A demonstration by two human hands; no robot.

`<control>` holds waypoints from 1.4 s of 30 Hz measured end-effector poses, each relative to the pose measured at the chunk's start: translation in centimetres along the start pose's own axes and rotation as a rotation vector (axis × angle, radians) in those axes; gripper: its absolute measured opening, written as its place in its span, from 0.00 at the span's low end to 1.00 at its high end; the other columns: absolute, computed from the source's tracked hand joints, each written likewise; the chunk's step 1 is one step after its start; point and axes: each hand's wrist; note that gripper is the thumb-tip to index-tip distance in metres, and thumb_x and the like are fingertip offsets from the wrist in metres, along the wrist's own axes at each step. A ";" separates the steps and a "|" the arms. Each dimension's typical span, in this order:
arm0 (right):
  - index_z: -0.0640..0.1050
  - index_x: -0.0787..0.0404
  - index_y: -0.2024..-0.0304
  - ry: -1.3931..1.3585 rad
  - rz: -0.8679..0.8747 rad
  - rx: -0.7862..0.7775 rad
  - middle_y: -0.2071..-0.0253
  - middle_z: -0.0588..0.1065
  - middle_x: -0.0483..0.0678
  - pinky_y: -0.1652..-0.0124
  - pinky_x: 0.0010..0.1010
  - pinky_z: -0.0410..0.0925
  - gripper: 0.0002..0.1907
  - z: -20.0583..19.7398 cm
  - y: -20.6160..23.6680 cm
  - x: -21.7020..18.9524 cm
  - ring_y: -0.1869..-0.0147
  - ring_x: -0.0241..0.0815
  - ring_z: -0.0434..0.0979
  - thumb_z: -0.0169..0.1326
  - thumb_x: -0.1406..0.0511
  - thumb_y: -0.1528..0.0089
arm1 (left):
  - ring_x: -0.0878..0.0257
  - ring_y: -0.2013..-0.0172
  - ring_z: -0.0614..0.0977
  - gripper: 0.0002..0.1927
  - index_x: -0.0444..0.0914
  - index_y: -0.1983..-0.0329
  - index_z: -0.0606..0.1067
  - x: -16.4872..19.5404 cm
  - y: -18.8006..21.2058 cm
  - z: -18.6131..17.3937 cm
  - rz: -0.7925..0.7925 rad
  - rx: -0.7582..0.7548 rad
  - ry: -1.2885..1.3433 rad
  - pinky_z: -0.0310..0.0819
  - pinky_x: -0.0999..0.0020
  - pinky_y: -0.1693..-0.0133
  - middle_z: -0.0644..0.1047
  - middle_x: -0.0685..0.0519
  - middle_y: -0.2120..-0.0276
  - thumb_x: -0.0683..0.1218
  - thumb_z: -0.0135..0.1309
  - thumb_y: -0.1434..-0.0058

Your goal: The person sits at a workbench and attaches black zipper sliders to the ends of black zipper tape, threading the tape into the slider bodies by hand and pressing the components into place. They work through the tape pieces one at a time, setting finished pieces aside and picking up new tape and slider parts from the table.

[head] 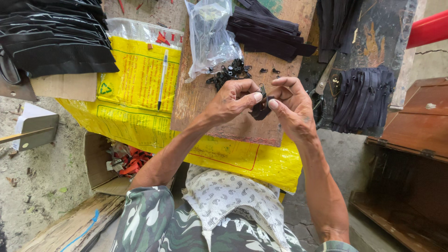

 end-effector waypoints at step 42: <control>0.79 0.69 0.48 0.229 -0.171 -0.010 0.52 0.78 0.49 0.44 0.28 0.75 0.13 -0.5 0.5 -0.4 0.47 0.37 0.80 0.58 0.79 0.35 | 0.75 0.67 0.76 0.11 0.32 0.53 0.78 0.7 0.2 0.6 0.000 -0.069 0.101 0.72 0.78 0.66 0.79 0.59 0.68 0.45 0.58 0.30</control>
Point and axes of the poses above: each hand's wrist, its own y-axis away from the middle knuckle, its own z-axis out of the palm, x = y × z
